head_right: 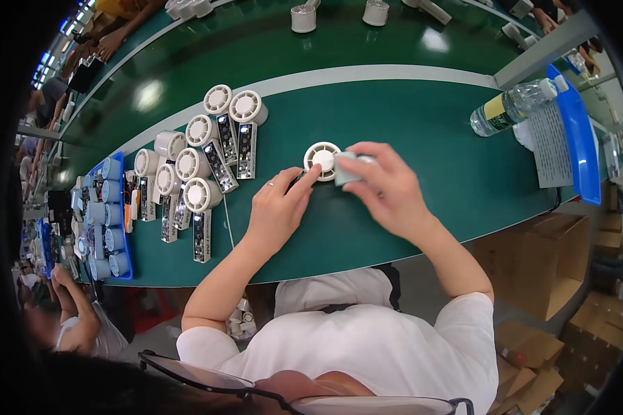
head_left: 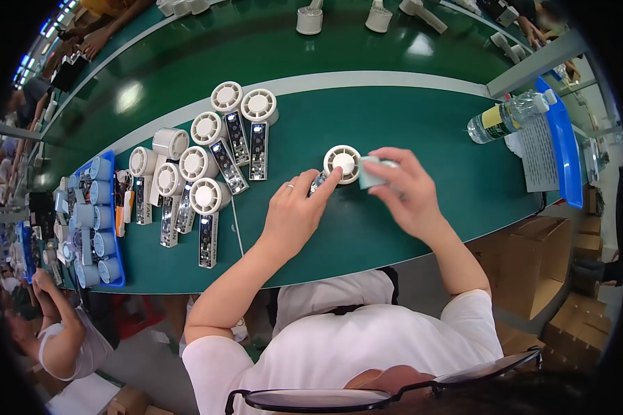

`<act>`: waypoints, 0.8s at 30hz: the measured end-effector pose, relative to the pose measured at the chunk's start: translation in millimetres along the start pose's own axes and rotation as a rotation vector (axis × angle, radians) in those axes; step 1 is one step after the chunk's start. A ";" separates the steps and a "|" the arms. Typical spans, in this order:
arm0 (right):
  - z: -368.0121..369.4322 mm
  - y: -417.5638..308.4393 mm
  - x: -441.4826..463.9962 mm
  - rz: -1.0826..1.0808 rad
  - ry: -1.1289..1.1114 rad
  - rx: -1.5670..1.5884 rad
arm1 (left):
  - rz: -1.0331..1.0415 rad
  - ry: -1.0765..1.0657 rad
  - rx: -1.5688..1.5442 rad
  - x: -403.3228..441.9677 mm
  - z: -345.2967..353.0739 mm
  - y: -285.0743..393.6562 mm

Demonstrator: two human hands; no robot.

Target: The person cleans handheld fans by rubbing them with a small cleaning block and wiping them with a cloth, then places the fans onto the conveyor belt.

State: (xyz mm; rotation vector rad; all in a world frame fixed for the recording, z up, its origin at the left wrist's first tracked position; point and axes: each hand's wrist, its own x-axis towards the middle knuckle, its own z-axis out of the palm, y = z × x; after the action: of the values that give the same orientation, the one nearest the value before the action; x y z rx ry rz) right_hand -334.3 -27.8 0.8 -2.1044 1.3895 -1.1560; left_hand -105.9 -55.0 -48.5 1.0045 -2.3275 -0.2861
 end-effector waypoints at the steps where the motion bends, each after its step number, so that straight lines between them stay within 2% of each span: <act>1: 5.6 -2.5 2.3 -0.035 -0.052 -0.092 | -0.011 -0.002 -0.023 0.2 -0.3 0.6; 3: 15.2 0.4 10.6 -0.065 -0.105 -0.186 | -0.021 -0.005 -0.051 2.9 -0.6 1.1; 5: 21.6 11.0 22.3 -0.066 -0.052 -0.231 | 0.003 0.004 -0.007 4.6 -0.8 3.2; 11: 13.3 -8.7 7.2 -0.047 -0.146 -0.239 | -0.023 -0.045 -0.044 5.9 -4.6 5.3; 24: 21.1 6.5 28.7 -0.049 -0.140 -0.251 | -0.005 -0.029 -0.036 6.8 -7.5 3.4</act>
State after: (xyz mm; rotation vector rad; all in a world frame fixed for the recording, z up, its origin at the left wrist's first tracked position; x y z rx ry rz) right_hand -316.3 -58.9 -3.7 -2.3527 1.4899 -0.8703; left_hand -107.2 -57.3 -38.2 0.9955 -2.3372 -0.3453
